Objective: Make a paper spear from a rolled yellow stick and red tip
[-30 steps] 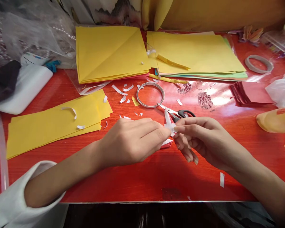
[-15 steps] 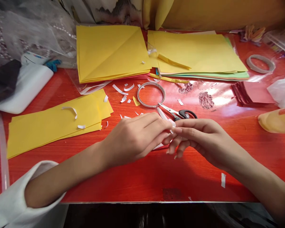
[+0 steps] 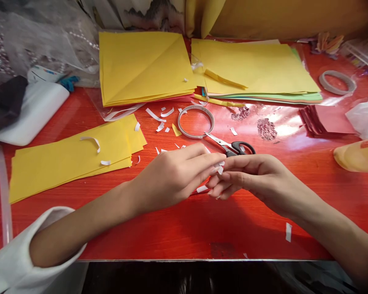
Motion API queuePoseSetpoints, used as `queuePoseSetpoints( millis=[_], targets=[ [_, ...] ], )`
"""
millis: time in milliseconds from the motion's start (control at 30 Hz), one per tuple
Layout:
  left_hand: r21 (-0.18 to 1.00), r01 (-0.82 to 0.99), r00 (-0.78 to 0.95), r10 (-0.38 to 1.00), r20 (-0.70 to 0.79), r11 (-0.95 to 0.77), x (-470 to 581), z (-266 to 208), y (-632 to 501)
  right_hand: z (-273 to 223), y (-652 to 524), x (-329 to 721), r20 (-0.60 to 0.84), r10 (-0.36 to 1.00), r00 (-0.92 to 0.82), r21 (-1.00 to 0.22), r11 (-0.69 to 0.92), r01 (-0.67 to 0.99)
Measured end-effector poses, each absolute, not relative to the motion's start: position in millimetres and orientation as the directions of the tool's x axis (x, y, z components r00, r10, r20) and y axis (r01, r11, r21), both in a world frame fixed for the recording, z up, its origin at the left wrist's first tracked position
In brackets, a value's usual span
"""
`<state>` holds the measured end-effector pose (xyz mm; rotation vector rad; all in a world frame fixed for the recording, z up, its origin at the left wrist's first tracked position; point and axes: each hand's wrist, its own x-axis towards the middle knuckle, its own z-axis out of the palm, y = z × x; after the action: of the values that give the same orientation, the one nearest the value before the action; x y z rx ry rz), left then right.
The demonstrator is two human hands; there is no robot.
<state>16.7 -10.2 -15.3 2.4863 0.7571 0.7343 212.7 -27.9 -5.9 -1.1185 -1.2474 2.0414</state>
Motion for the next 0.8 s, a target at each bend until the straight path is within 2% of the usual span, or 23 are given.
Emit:
queuePoseSetpoints(
  millis=[533, 800],
  targets=[
    [0.546, 0.370, 0.699, 0.613, 0.369, -0.751, 16.7, -15.0, -11.4, -7.9, -28.4, 215.3, -0.380, 0.746, -0.548, -0.880, -0.473, -0.035],
    [0.588, 0.343, 0.707, 0.614, 0.351, -0.732, 16.3, -12.8, -11.1, -5.6, -26.0, 214.2, -0.379, 0.754, -0.536, -0.883, -0.467, -0.033]
  ],
)
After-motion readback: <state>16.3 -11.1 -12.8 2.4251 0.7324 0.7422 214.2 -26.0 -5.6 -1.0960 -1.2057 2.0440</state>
